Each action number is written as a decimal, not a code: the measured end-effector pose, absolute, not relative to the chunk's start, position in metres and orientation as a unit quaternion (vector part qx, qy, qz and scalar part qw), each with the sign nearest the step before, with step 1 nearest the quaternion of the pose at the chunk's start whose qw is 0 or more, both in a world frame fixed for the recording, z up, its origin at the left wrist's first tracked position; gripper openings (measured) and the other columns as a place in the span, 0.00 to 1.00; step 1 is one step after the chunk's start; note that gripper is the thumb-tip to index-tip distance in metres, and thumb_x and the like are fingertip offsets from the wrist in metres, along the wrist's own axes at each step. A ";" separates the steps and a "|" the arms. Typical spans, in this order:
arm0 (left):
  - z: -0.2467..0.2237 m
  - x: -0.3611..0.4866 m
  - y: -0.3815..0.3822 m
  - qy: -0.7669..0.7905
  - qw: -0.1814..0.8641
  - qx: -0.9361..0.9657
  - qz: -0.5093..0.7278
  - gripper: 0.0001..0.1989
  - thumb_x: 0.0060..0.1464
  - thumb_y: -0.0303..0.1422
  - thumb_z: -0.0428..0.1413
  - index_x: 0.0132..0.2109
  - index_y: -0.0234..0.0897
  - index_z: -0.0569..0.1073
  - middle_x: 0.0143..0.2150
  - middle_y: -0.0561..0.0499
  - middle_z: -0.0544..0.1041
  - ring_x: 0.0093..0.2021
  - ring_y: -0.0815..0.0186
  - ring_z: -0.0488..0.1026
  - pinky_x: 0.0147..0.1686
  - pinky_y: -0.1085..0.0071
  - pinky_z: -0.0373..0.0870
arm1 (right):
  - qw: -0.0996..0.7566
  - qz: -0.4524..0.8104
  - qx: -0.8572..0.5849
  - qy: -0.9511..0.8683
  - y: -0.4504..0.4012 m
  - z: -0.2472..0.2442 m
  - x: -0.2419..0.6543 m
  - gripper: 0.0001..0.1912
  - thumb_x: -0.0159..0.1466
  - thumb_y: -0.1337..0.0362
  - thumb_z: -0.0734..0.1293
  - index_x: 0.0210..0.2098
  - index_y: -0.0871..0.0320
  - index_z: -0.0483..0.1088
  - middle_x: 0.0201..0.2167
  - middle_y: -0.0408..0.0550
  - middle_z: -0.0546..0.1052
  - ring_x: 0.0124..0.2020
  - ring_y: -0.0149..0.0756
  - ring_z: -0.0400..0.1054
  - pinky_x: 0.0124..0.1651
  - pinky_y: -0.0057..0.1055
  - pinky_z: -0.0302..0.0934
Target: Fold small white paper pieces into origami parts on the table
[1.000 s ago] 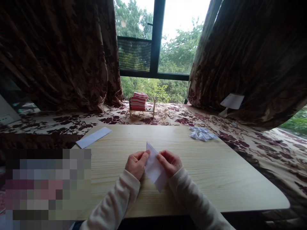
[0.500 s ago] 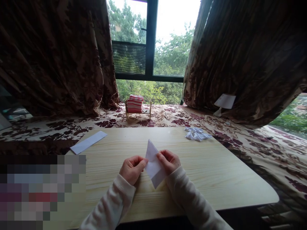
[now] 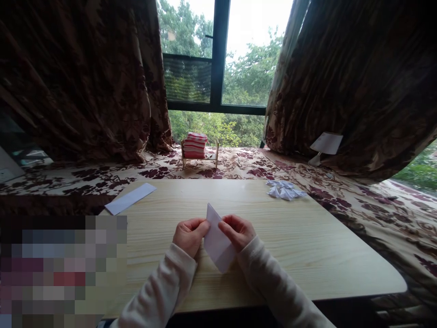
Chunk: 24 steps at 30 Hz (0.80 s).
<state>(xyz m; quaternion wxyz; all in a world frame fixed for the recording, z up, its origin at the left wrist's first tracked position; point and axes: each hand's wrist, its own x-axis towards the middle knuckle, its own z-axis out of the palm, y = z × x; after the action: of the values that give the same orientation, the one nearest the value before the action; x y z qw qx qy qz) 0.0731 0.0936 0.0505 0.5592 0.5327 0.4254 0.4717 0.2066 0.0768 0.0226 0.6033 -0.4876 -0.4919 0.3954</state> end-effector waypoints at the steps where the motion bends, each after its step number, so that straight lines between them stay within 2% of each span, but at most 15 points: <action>1: 0.050 0.073 0.093 0.425 0.561 0.536 0.467 0.10 0.40 0.36 0.57 0.25 0.32 0.77 0.18 0.52 0.71 0.21 0.70 0.65 0.21 0.76 0.60 | 0.604 0.402 -0.483 -0.490 0.078 0.022 0.206 0.16 0.47 0.53 0.68 0.25 0.61 0.69 0.17 0.41 0.69 0.18 0.26 0.58 0.20 0.24 0.52; 3: 0.050 0.074 0.092 0.421 0.564 0.544 0.456 0.10 0.39 0.36 0.57 0.24 0.32 0.76 0.18 0.52 0.71 0.20 0.70 0.64 0.20 0.76 0.59 | 0.610 0.409 -0.473 -0.487 0.081 0.020 0.204 0.16 0.46 0.54 0.69 0.27 0.61 0.70 0.20 0.43 0.71 0.19 0.28 0.61 0.21 0.25 0.54; 7: 0.049 0.075 0.093 0.429 0.556 0.559 0.441 0.11 0.38 0.36 0.56 0.17 0.32 0.73 0.14 0.53 0.67 0.18 0.72 0.61 0.19 0.76 0.56 | 0.620 0.401 -0.471 -0.482 0.082 0.018 0.206 0.13 0.47 0.56 0.69 0.26 0.60 0.70 0.19 0.43 0.72 0.20 0.29 0.62 0.21 0.25 0.56; 11: 0.048 0.075 0.094 0.439 0.547 0.565 0.435 0.12 0.39 0.36 0.55 0.17 0.32 0.71 0.13 0.55 0.65 0.16 0.74 0.58 0.17 0.77 0.52 | 0.613 0.365 -0.482 -0.508 0.081 0.018 0.209 0.09 0.49 0.59 0.67 0.26 0.60 0.70 0.20 0.43 0.71 0.20 0.29 0.62 0.22 0.25 0.56; 15: 0.046 0.075 0.095 0.442 0.544 0.566 0.435 0.11 0.39 0.35 0.55 0.17 0.33 0.71 0.12 0.56 0.64 0.16 0.74 0.57 0.17 0.77 0.50 | 0.600 0.220 -0.475 -0.605 0.080 0.022 0.212 0.02 0.50 0.67 0.64 0.25 0.58 0.69 0.23 0.43 0.69 0.24 0.29 0.62 0.24 0.25 0.56; 20: 0.039 0.072 0.101 0.447 0.548 0.551 0.443 0.13 0.39 0.35 0.54 0.14 0.34 0.68 0.12 0.56 0.62 0.16 0.74 0.56 0.17 0.77 0.52 | 0.544 0.038 -0.443 -0.712 0.075 0.029 0.213 0.10 0.51 0.73 0.61 0.28 0.55 0.71 0.29 0.45 0.68 0.31 0.33 0.64 0.32 0.29 0.60; 24: 0.038 0.070 0.105 0.441 0.560 0.541 0.447 0.13 0.39 0.36 0.55 0.15 0.34 0.68 0.12 0.57 0.62 0.17 0.74 0.57 0.18 0.77 0.53 | 0.492 -0.066 -0.448 -0.744 0.070 0.033 0.212 0.12 0.54 0.74 0.61 0.32 0.54 0.73 0.29 0.47 0.69 0.32 0.34 0.62 0.35 0.30 0.59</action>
<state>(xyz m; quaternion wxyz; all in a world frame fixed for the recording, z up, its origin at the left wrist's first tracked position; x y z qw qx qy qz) 0.0698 0.1047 0.0384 0.5602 0.5408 0.4407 0.4466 0.2120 0.0701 0.0335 0.4915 -0.4477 -0.7440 -0.0663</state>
